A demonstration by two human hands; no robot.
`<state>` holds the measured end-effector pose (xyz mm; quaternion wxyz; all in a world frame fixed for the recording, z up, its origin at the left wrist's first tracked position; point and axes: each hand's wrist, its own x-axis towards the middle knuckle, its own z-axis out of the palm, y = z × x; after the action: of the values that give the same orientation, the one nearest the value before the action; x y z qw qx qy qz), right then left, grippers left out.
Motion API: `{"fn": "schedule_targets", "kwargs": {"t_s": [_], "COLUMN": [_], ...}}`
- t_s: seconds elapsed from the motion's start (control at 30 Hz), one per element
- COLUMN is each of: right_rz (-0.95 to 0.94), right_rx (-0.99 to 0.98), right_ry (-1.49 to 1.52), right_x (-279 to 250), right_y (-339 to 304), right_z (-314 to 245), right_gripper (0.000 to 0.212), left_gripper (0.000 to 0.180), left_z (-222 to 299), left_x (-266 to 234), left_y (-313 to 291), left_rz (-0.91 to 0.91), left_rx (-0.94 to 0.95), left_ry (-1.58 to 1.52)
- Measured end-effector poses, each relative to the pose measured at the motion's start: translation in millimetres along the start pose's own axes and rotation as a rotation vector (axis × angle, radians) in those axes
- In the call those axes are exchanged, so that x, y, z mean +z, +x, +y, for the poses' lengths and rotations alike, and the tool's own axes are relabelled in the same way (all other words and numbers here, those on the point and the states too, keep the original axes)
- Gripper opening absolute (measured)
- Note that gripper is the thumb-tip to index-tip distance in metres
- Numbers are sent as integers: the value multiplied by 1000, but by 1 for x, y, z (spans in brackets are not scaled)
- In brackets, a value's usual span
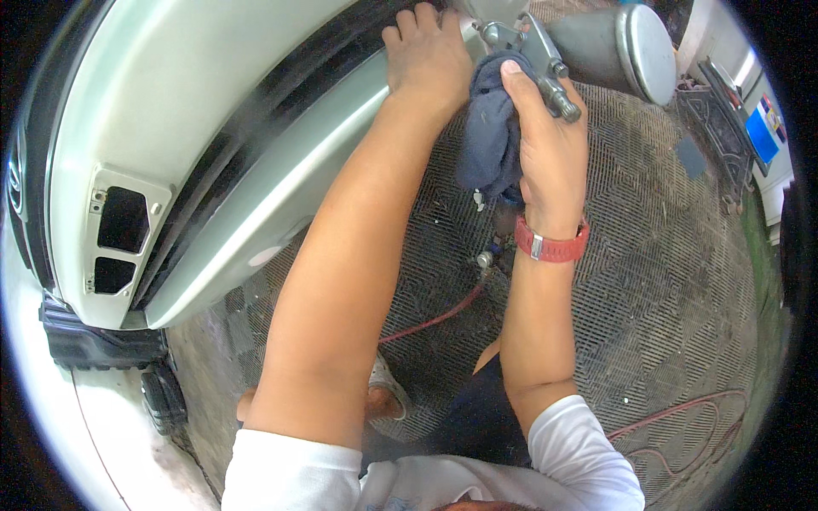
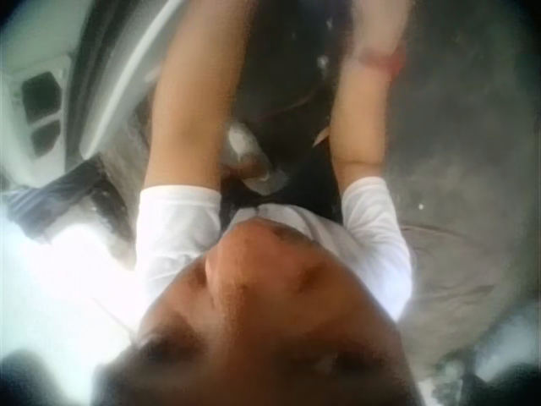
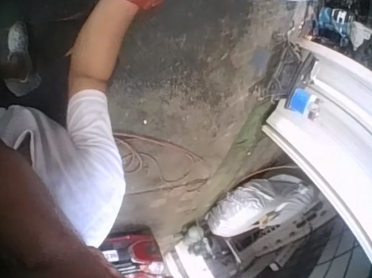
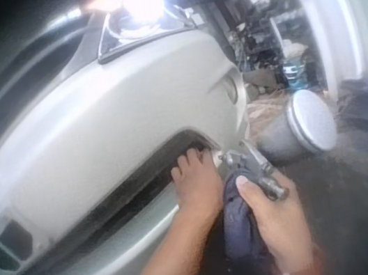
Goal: The person uses a spray gun to apply white paint to a detached car bumper. They move the spray gun in steady horizontal passes across the bumper's surface, covering the front and side areas. The person occasionally wipes the bumper with a cloth while continuing to spray.
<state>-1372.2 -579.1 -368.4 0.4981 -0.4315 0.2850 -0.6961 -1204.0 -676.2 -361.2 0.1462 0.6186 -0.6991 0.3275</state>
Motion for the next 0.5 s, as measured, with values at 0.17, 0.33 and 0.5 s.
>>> {"fn": "schedule_targets", "kwargs": {"t_s": [0.17, 0.33, 0.5], "right_rz": [-74, -98, -101], "right_rx": [79, 72, 72], "right_ry": [-11, 55, 30], "right_x": [19, 22, 17], "right_y": [12, 5, 1], "right_z": [9, 13, 11], "right_gripper": [30, 31, 33], "left_gripper": [49, 70, 80], "left_z": [-27, -28, -28], "left_x": [-7, -15, -17], "left_y": [-2, -5, -3], "left_rz": [-85, -140, -182], "left_rx": [-24, -1, 11], "left_ry": [38, 43, 64]}}
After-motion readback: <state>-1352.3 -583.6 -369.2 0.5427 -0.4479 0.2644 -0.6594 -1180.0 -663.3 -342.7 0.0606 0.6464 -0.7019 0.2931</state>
